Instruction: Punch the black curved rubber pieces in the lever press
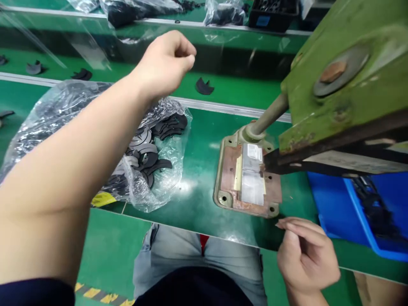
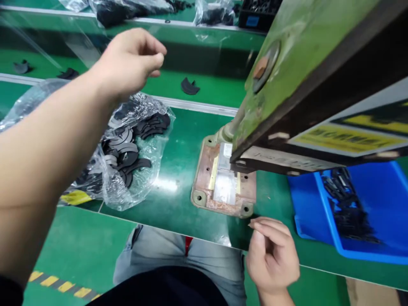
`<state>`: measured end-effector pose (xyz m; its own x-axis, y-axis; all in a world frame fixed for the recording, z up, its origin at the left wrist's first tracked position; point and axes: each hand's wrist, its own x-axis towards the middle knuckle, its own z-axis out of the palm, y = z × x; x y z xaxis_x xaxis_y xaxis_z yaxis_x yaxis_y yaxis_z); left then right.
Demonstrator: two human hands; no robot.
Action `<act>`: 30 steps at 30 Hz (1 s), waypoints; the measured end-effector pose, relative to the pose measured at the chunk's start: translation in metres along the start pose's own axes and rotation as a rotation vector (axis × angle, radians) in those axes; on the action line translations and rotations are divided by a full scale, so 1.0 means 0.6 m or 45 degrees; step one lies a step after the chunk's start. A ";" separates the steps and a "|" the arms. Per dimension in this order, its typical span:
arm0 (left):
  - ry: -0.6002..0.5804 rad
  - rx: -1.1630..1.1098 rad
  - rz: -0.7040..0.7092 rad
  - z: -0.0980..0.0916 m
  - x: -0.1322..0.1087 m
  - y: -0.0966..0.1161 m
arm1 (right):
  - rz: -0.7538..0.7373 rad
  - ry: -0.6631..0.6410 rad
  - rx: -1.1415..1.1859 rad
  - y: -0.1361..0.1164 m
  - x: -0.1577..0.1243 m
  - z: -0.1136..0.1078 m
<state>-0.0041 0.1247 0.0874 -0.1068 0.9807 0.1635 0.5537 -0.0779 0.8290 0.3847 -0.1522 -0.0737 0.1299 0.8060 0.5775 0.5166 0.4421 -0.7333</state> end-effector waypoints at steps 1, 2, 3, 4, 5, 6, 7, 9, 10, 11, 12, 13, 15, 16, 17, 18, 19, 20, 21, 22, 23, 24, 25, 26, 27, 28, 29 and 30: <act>0.004 0.150 0.207 -0.015 -0.044 0.008 | -0.003 -0.010 -0.007 0.000 -0.001 -0.001; 0.015 0.291 0.340 -0.029 -0.090 0.011 | -0.008 -0.019 -0.013 0.000 -0.002 -0.002; -0.002 0.382 0.415 -0.042 -0.137 0.009 | -0.010 -0.025 -0.017 0.001 -0.003 -0.003; -0.050 0.406 0.445 -0.052 -0.183 0.001 | -0.012 -0.028 -0.021 0.001 -0.004 -0.004; -0.130 0.394 0.482 -0.059 -0.226 -0.012 | -0.013 -0.029 -0.025 0.002 -0.004 -0.005; -0.229 0.390 0.493 -0.062 -0.266 -0.028 | -0.016 -0.028 -0.029 0.002 -0.005 -0.006; -0.313 0.402 0.508 -0.063 -0.303 -0.045 | -0.019 -0.025 -0.034 0.003 -0.005 -0.006; -0.383 0.483 0.466 -0.056 -0.367 -0.081 | -0.023 -0.024 -0.044 0.003 -0.005 -0.007; -0.404 0.525 0.440 -0.049 -0.395 -0.097 | -0.025 -0.028 -0.046 0.003 -0.005 -0.007; -0.423 0.555 0.429 -0.041 -0.420 -0.111 | -0.027 -0.035 -0.048 0.003 -0.005 -0.007; -0.438 0.577 0.433 -0.032 -0.442 -0.124 | -0.027 -0.045 -0.052 0.003 -0.005 -0.008; -0.438 0.595 0.440 -0.023 -0.462 -0.135 | -0.026 -0.055 -0.057 0.004 -0.006 -0.008; -0.398 0.614 0.452 -0.008 -0.491 -0.152 | -0.020 -0.072 -0.062 0.005 -0.007 -0.009; -0.366 0.619 0.453 -0.003 -0.502 -0.158 | -0.017 -0.077 -0.062 0.006 -0.008 -0.009; -0.334 0.622 0.450 0.002 -0.509 -0.161 | -0.014 -0.081 -0.061 0.007 -0.009 -0.009; -0.306 0.624 0.444 0.004 -0.514 -0.163 | -0.011 -0.083 -0.060 0.009 -0.010 -0.010; -0.288 0.625 0.437 0.005 -0.516 -0.162 | -0.008 -0.083 -0.060 0.011 -0.011 -0.010; -0.281 0.624 0.431 0.005 -0.518 -0.160 | -0.003 -0.080 -0.061 0.013 -0.012 -0.010; -0.287 0.620 0.427 0.003 -0.517 -0.156 | 0.001 -0.076 -0.062 0.015 -0.014 -0.009; -0.298 0.613 0.424 0.000 -0.515 -0.150 | 0.004 -0.071 -0.063 0.017 -0.015 -0.009; -0.308 0.604 0.423 -0.003 -0.511 -0.145 | 0.004 -0.064 -0.062 0.019 -0.015 -0.008; -0.310 0.595 0.422 -0.006 -0.505 -0.140 | 0.000 -0.059 -0.059 0.021 -0.016 -0.006; -0.306 0.588 0.421 -0.010 -0.496 -0.136 | -0.005 -0.051 -0.055 0.022 -0.015 -0.005; -0.293 0.588 0.420 -0.012 -0.483 -0.134 | -0.014 -0.042 -0.053 0.023 -0.015 -0.003; -0.277 0.597 0.418 -0.014 -0.466 -0.134 | -0.029 -0.033 -0.054 0.023 -0.014 -0.001; -0.264 0.616 0.413 -0.016 -0.445 -0.136 | -0.048 -0.024 -0.060 0.023 -0.013 0.001; -0.242 0.651 0.407 -0.017 -0.420 -0.141 | -0.068 -0.017 -0.070 0.024 -0.011 0.002; -0.220 0.696 0.394 -0.018 -0.393 -0.148 | -0.086 -0.011 -0.081 0.023 -0.010 0.004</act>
<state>-0.0369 -0.1015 -0.0187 0.2342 0.9459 0.2247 0.8828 -0.3037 0.3584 0.3894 -0.1499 -0.0881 0.0856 0.7789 0.6212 0.5768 0.4697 -0.6684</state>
